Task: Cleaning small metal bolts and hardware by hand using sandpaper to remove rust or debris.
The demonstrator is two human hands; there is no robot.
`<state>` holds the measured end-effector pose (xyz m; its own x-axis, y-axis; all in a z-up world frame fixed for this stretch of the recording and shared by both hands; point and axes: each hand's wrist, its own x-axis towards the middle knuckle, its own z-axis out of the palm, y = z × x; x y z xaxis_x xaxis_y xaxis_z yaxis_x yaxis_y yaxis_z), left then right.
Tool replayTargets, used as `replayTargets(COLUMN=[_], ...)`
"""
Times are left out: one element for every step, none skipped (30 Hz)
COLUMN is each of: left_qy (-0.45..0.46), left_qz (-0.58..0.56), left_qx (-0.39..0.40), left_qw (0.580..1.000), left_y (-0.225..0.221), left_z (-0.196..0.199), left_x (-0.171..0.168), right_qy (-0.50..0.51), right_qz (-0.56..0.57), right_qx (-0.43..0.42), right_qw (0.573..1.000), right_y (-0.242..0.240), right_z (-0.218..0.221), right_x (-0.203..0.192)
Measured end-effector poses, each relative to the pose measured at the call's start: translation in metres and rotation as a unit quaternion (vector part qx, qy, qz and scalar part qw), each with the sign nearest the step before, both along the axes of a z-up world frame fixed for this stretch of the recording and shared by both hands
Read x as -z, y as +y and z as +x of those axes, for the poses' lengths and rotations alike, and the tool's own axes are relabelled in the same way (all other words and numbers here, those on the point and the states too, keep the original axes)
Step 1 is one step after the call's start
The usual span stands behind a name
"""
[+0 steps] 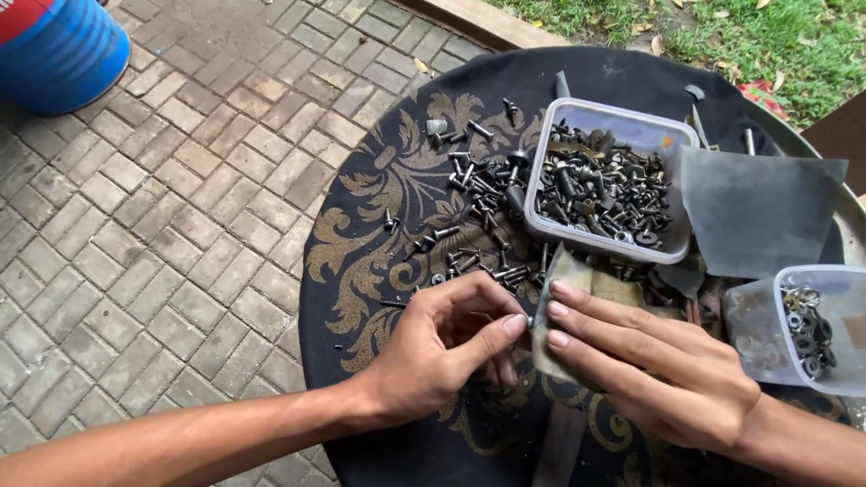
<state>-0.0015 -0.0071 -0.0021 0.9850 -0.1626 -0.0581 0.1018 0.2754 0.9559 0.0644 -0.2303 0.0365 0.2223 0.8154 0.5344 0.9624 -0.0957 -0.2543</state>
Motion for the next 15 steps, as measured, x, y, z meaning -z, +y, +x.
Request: replayTargets(left_qy=[0.002,0.008,0.010,0.010,0.002,-0.005,-0.008,-0.003,0.002,0.000,-0.002,-0.004,-0.004,-0.001,-0.002], left_qz=[0.000,-0.003,-0.006,-0.006,-0.006,-0.007,-0.006,-0.011,-0.017,-0.016,-0.017,-0.019,-0.018,-0.023,-0.028], left_qx=[0.002,0.005,0.006,0.007,0.011,0.015,0.015,0.019,0.020,0.019,0.019,0.020,0.018,0.017,0.016], left_qw=[1.000,1.000,1.000,1.000,1.000,1.000,1.000,1.000,1.000,1.000,1.000,1.000,1.000,1.000,0.999], left_y=[0.0000,-0.0001,0.0001,-0.0003,-0.0004,-0.0003,-0.0003,0.0001,0.0007,0.0014,0.0014,0.0015,0.0016,0.0016,0.0014], left_z=[-0.0004,-0.0009,0.0000,0.0011,0.0005,-0.0003,-0.0001,-0.0003,-0.0013,0.0012,0.0004,-0.0003,-0.0015,-0.0027,-0.0018], left_x=[-0.0007,-0.0015,-0.0018,-0.0004,0.0004,0.0009,0.0007,0.0001,-0.0003,-0.0014,-0.0021,-0.0024,0.0009,0.0037,0.0051], right_qy=[0.002,0.003,0.002,0.002,-0.007,-0.017,-0.019,-0.032,-0.046,-0.049,-0.065,-0.081,-0.081,-0.073,-0.068], right_qz=[0.000,-0.004,-0.009,-0.009,-0.011,-0.013,-0.012,-0.004,0.004,0.005,0.001,-0.004,-0.003,-0.008,-0.013], right_qx=[0.002,-0.007,-0.016,-0.015,-0.034,-0.053,-0.053,-0.067,-0.084,-0.086,-0.077,-0.068,-0.070,-0.082,-0.093], right_qw=[1.000,1.000,1.000,1.000,0.999,0.998,0.998,0.997,0.995,0.995,0.995,0.994,0.994,0.994,0.993], right_y=[-0.0022,-0.0046,-0.0065,-0.0061,-0.0056,-0.0049,-0.0040,-0.0028,-0.0011,-0.0008,-0.0011,-0.0013,0.0000,0.0011,0.0019], right_z=[0.0008,0.0015,0.0038,0.0047,0.0035,0.0022,0.0024,0.0023,0.0023,0.0058,0.0066,0.0076,0.0042,0.0009,-0.0010], right_x=[0.0031,0.0061,0.0092,0.0081,0.0069,0.0053,0.0064,0.0072,0.0079,0.0070,0.0070,0.0074,0.0081,0.0083,0.0070])
